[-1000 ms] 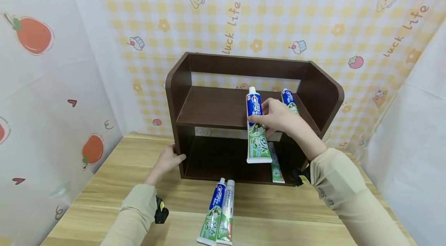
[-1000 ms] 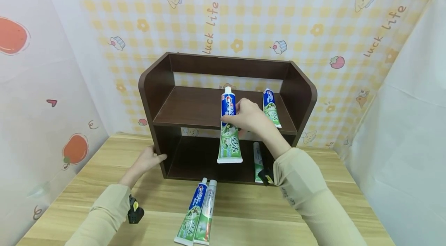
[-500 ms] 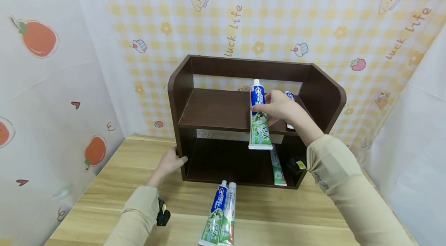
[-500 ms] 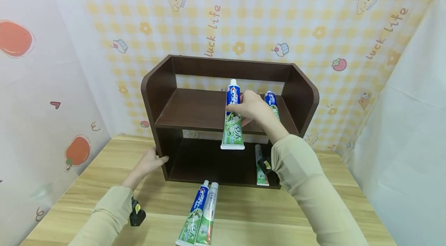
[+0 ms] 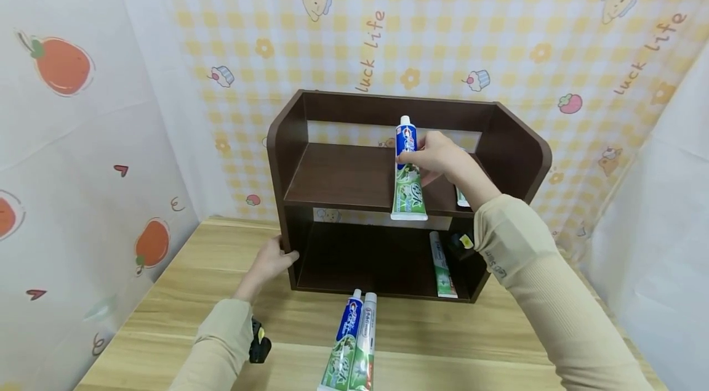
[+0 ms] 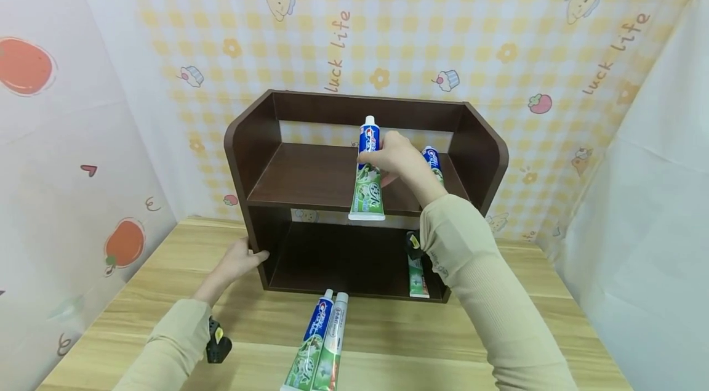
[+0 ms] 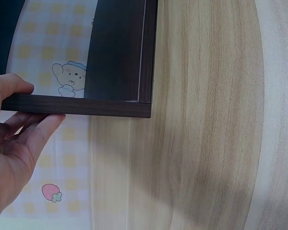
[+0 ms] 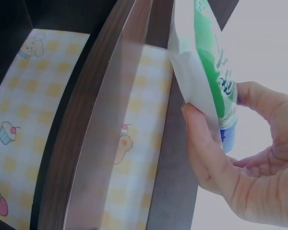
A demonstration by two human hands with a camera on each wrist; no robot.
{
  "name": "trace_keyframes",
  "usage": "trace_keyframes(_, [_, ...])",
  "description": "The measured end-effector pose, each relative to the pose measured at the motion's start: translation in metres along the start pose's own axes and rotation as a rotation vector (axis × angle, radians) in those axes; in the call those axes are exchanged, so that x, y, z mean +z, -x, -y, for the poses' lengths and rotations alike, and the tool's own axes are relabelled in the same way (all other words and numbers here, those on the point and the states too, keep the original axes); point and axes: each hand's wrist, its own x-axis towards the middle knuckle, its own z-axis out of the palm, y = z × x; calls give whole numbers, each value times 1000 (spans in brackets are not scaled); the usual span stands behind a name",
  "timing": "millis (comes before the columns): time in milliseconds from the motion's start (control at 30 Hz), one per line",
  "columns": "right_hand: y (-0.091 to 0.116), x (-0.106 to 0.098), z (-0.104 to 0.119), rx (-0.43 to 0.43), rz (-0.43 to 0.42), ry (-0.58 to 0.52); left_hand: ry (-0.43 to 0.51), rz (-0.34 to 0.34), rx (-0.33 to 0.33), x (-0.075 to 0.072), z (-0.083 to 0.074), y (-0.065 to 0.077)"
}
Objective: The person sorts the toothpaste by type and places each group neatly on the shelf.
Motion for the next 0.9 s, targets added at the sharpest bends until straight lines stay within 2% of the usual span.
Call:
trace_keyframes(300, [-19,1,0,29,-16,2,34,5,10,0,-4,1])
trace_keyframes(467, [-28,2,-1,52,-19,3,58,5,-5,0,-2,1])
trace_keyframes(900, [-48,8,-10,101,-5,5,52,-17,-6,2,-1,0])
